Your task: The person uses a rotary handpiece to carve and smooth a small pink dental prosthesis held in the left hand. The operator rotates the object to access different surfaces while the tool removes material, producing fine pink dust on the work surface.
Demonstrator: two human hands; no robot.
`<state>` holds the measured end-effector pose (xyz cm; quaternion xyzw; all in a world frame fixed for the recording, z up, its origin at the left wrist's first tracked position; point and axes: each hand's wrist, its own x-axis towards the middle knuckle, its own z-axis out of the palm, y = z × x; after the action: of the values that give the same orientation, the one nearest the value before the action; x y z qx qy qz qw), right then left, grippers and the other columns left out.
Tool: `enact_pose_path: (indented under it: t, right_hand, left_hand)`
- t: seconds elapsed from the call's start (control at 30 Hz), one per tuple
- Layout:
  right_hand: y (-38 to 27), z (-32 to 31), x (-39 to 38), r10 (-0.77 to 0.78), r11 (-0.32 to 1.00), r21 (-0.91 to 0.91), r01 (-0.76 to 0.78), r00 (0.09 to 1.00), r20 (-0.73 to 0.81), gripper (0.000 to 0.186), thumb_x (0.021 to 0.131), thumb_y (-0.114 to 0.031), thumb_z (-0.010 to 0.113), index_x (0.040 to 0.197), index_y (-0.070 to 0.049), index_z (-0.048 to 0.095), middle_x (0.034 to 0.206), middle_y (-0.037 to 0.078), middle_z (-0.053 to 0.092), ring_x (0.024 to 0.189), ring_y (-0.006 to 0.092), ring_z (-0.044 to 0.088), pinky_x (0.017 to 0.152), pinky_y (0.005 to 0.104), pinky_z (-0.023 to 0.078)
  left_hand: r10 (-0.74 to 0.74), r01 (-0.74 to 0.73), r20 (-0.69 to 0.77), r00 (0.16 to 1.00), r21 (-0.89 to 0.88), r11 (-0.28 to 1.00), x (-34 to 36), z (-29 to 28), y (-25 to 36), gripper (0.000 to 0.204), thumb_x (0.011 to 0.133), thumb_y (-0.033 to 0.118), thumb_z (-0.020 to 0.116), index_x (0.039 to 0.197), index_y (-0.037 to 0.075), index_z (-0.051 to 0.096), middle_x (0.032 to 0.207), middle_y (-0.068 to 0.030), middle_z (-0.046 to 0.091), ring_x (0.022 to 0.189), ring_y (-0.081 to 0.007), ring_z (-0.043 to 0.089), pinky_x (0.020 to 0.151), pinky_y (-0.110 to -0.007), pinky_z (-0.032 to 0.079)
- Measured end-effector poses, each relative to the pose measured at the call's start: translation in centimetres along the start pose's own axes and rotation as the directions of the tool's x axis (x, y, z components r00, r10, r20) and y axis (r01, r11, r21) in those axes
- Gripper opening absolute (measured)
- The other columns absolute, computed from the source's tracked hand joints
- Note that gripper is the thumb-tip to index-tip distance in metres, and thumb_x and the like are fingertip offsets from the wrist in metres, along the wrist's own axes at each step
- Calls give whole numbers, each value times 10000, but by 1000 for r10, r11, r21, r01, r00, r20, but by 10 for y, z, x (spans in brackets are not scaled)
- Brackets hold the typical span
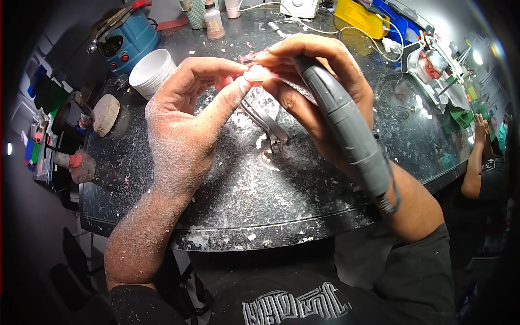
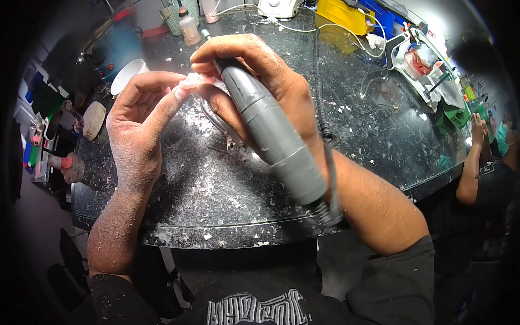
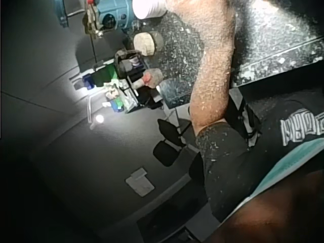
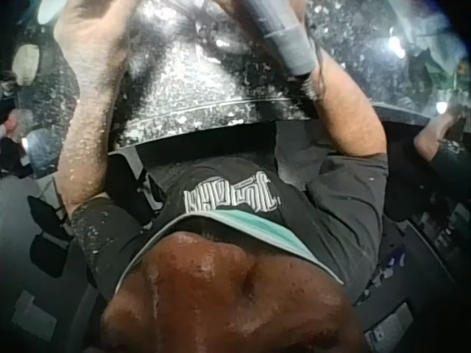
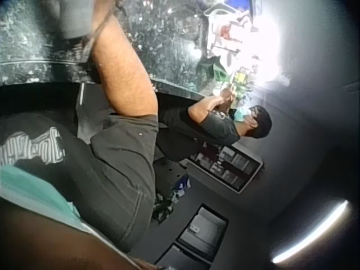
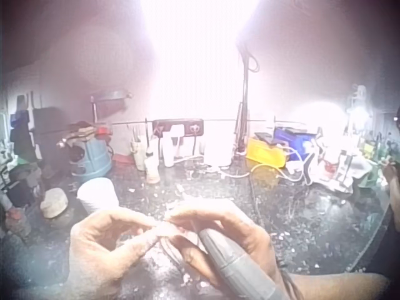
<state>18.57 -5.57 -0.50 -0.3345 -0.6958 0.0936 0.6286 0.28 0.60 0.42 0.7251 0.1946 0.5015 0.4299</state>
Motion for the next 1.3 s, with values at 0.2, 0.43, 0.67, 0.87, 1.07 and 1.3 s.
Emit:
enact_pose_path:
  t: [0.2, 0.43, 0.67, 0.87, 1.07, 1.3]
  right_hand:
    - [-25, -8, 3, -80, 947, -308, 96, 995, 64, 334, 890, -101, 666, 1209, -3, 647, 1125, 131, 674, 1039, 206, 641, 921, 326, 502]
    - [-16, 6, -6, -118, 993, 10, 118, 993, -30, 341, 796, 25, 710, 1123, 45, 616, 1043, 139, 667, 1003, 192, 687, 905, 302, 546]
    - [-16, 2, -7, -82, 997, 18, 81, 994, 74, 337, 846, 46, 632, 1167, 61, 530, 1132, 206, 650, 1121, 288, 656, 1001, 392, 513]
    - [-16, 0, -6, -85, 996, 18, 84, 990, 111, 320, 862, 51, 606, 1168, 70, 516, 1160, 226, 645, 1155, 313, 646, 1034, 417, 501]
    - [-18, 0, -5, -59, 998, 24, 57, 994, 96, 311, 862, 46, 607, 1160, 72, 524, 1138, 216, 646, 1154, 321, 647, 1032, 422, 504]
    - [-15, 0, -5, -104, 994, 25, 102, 988, 111, 318, 854, 49, 610, 1161, 73, 530, 1130, 214, 645, 1157, 327, 645, 1028, 426, 508]
  left_hand:
    - [241, -188, -63, 968, 453, 871, -3, -6, 8, 148, 844, 31, 758, 972, 34, 684, 899, -10, 655, 833, -79, 593, 831, -236, 483]
    - [349, -311, 8, 937, 477, 822, -9, 0, 13, 163, 832, -48, 737, 964, 5, 658, 897, -15, 605, 819, -70, 535, 774, -220, 418]
    - [367, -338, 29, 930, 465, 819, -10, -4, 10, 190, 828, -74, 717, 986, -4, 640, 923, -29, 597, 825, -76, 543, 769, -222, 421]
    - [385, -364, 50, 922, 457, 812, -8, -5, 9, 190, 831, -82, 715, 986, -4, 637, 930, -39, 601, 837, -78, 552, 769, -222, 427]
    - [388, -374, 70, 919, 464, 803, -8, -6, 10, 195, 835, -82, 711, 999, -5, 640, 943, -41, 610, 842, -78, 555, 770, -222, 427]
    - [373, -353, 54, 926, 469, 809, -9, -6, 11, 186, 838, -70, 713, 993, 4, 644, 942, -35, 608, 833, -75, 542, 783, -223, 403]
